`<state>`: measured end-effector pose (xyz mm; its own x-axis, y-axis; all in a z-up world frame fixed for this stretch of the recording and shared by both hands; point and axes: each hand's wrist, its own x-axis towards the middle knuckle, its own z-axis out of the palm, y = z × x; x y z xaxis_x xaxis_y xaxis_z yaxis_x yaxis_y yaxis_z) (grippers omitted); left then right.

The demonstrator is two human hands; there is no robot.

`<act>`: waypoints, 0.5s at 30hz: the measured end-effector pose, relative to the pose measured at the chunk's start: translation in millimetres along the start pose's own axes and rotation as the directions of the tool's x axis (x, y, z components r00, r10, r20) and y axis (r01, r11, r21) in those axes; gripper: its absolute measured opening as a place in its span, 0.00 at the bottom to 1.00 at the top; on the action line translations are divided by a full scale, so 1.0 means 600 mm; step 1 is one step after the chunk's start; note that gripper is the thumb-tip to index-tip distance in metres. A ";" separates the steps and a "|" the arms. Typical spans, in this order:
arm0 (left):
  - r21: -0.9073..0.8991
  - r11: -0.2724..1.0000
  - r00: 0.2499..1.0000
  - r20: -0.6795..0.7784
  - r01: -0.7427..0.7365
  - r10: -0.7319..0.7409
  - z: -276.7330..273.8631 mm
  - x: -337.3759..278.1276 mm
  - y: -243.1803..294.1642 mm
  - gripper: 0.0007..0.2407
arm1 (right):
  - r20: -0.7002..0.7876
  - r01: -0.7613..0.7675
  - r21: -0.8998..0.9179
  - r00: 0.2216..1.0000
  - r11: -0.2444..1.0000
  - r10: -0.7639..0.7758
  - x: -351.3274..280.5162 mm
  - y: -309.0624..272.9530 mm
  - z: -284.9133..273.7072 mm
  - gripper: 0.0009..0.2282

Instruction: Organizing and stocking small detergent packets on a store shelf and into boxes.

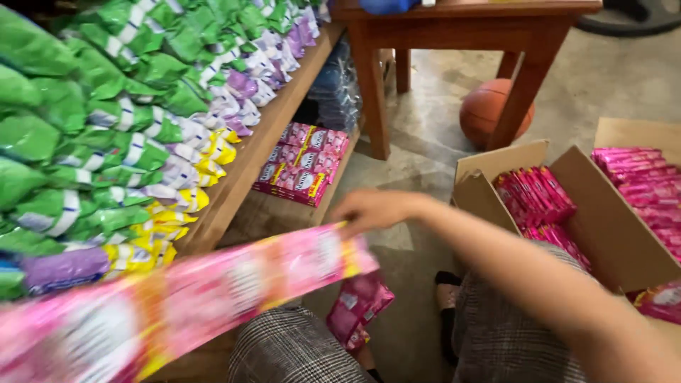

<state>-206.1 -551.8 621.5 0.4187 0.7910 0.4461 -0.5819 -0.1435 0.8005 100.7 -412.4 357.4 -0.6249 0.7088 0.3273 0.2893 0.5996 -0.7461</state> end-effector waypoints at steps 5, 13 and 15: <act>0.025 0.999 1.000 0.012 -0.025 0.024 -0.009 0.073 -0.100 0.16 | 0.153 -0.461 0.055 0.880 0.886 0.449 -0.119 0.031 -0.048 0.18; 0.059 0.998 0.999 -0.017 -0.030 0.032 -0.061 0.175 -0.365 0.15 | -0.293 -0.065 0.539 0.920 0.840 0.260 -0.070 -0.106 -0.025 0.29; 0.066 0.997 0.998 -0.039 -0.041 0.043 -0.087 0.194 -0.412 0.14 | -0.380 -0.019 0.557 0.883 0.830 0.275 -0.073 -0.076 -0.010 0.25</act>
<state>-50.0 -393.5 454.9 0.3657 0.8065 0.4646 -0.5512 -0.2146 0.8063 119.0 -468.7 380.6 -0.1968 0.9321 0.3041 -0.1518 0.2775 -0.9487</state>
